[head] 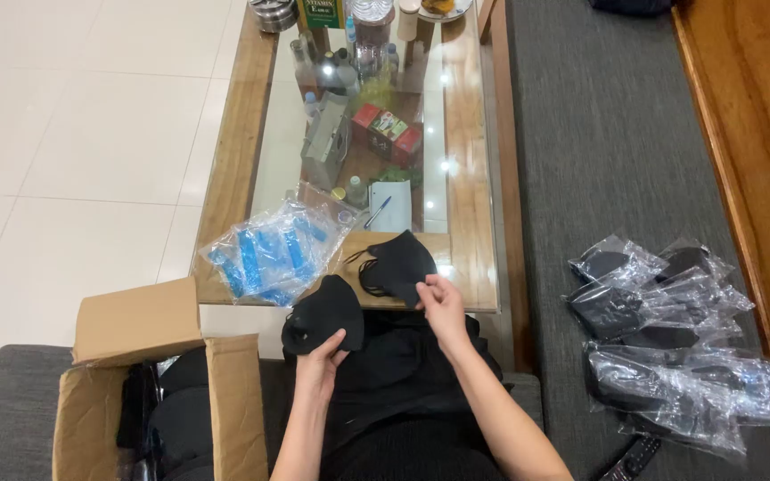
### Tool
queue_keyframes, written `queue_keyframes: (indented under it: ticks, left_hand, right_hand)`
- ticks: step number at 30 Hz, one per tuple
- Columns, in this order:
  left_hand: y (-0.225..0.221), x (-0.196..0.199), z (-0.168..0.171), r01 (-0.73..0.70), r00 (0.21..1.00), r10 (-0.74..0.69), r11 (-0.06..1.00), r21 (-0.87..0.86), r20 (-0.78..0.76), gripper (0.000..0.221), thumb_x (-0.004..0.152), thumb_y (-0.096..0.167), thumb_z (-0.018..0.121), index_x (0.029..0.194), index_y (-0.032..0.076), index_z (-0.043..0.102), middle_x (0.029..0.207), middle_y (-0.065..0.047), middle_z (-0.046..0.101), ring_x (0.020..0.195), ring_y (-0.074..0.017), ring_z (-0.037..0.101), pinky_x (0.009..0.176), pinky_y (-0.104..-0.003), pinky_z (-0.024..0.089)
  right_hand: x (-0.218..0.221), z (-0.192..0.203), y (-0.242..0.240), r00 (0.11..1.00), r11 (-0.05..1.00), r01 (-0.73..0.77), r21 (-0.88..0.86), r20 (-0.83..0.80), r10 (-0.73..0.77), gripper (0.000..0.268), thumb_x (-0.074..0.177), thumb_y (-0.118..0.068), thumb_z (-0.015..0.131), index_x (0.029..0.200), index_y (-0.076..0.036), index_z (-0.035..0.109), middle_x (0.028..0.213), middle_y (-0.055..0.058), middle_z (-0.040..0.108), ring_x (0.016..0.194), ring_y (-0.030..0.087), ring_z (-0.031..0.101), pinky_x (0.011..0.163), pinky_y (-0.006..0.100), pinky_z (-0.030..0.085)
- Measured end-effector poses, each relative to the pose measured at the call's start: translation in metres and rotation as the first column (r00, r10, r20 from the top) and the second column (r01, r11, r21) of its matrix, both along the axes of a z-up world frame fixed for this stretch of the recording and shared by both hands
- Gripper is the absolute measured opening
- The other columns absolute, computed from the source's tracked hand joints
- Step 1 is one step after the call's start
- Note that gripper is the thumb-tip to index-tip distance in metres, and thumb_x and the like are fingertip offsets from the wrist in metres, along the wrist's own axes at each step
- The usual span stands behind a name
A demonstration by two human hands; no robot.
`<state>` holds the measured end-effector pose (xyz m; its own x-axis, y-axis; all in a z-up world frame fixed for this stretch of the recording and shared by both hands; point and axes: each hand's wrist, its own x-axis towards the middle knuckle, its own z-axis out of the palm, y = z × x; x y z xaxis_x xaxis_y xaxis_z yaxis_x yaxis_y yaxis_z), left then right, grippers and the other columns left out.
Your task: Packing black fabric face masks into a cardboard box
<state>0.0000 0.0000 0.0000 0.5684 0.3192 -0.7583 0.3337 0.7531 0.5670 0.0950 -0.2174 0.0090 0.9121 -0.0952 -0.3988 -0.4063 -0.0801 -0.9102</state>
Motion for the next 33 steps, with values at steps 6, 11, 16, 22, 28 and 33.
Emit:
queue_keyframes:
  ticks: [6, 11, 16, 22, 28, 33]
  left_hand:
    - [-0.004, -0.001, 0.019, 0.013, 1.0, -0.013, 0.999, -0.03, 0.023, 0.069, 0.074, -0.007, 0.076, 0.139, 0.01, 0.062, 0.136, -0.013, 0.068, 0.119, -0.0295, 0.066, 0.091, -0.045, 0.058]
    - [-0.009, 0.001, 0.008, 0.007, 0.999, -0.005, 0.998, -0.055, 0.04, 0.063, 0.074, -0.012, 0.076, 0.133, 0.009, 0.065, 0.128, -0.014, 0.072, 0.111, -0.0283, 0.069, 0.085, -0.044, 0.059]
    - [-0.012, 0.005, 0.009, 0.057, 0.997, -0.054, 0.996, -0.068, 0.052, 0.06, 0.075, -0.011, 0.079, 0.131, 0.007, 0.068, 0.121, -0.017, 0.074, 0.107, -0.0294, 0.071, 0.08, -0.043, 0.061]
    - [-0.02, 0.006, -0.002, 0.071, 0.993, -0.063, 0.995, -0.071, 0.105, 0.059, 0.075, -0.013, 0.078, 0.129, 0.008, 0.07, 0.117, -0.016, 0.076, 0.1, -0.0286, 0.071, 0.076, -0.048, 0.062]
    - [-0.025, 0.008, 0.03, 0.108, 0.994, -0.105, 0.989, -0.103, 0.038, 0.065, 0.074, -0.01, 0.078, 0.137, 0.004, 0.066, 0.131, -0.019, 0.072, 0.113, -0.0322, 0.069, 0.079, -0.048, 0.061]
    - [-0.029, 0.006, 0.003, 0.101, 0.99, -0.091, 0.991, -0.086, 0.104, 0.064, 0.075, -0.008, 0.079, 0.135, 0.008, 0.066, 0.124, -0.017, 0.074, 0.106, -0.0314, 0.071, 0.074, -0.051, 0.063]
  right_hand:
    - [0.015, 0.0, -0.011, 0.987, 0.98, -0.056, -0.191, -0.161, 0.025, 0.04, 0.1, -0.025, 0.062, 0.134, -0.004, 0.064, 0.08, 0.004, 0.071, 0.068, 0.013, 0.064, 0.074, 0.03, 0.049]
    - [0.012, -0.004, -0.013, 0.993, 0.918, -0.115, -0.38, -0.044, 0.107, 0.034, 0.1, -0.025, 0.059, 0.13, -0.011, 0.062, 0.068, 0.0, 0.065, 0.066, 0.016, 0.061, 0.068, 0.034, 0.045]
    - [0.006, -0.01, -0.013, 0.968, 0.806, -0.17, -0.566, 0.059, 0.245, 0.043, 0.101, -0.024, 0.053, 0.143, -0.018, 0.05, 0.072, 0.0, 0.06, 0.071, 0.022, 0.063, 0.067, 0.038, 0.047]
    - [0.006, -0.024, -0.012, 0.958, 0.687, -0.154, -0.71, 0.063, 0.279, 0.046, 0.097, -0.027, 0.052, 0.143, -0.026, 0.048, 0.074, 0.001, 0.066, 0.077, 0.033, 0.069, 0.068, 0.048, 0.049]
    - [0.009, -0.024, -0.01, 0.955, 0.682, -0.151, -0.715, 0.074, 0.289, 0.041, 0.1, -0.027, 0.047, 0.139, -0.026, 0.056, 0.1, 0.004, 0.071, 0.095, 0.029, 0.067, 0.081, 0.048, 0.051]
    - [0.014, -0.038, -0.013, 0.95, 0.665, -0.138, -0.734, 0.092, 0.299, 0.042, 0.099, -0.026, 0.048, 0.14, -0.025, 0.056, 0.116, 0.01, 0.072, 0.104, 0.035, 0.068, 0.088, 0.051, 0.051]
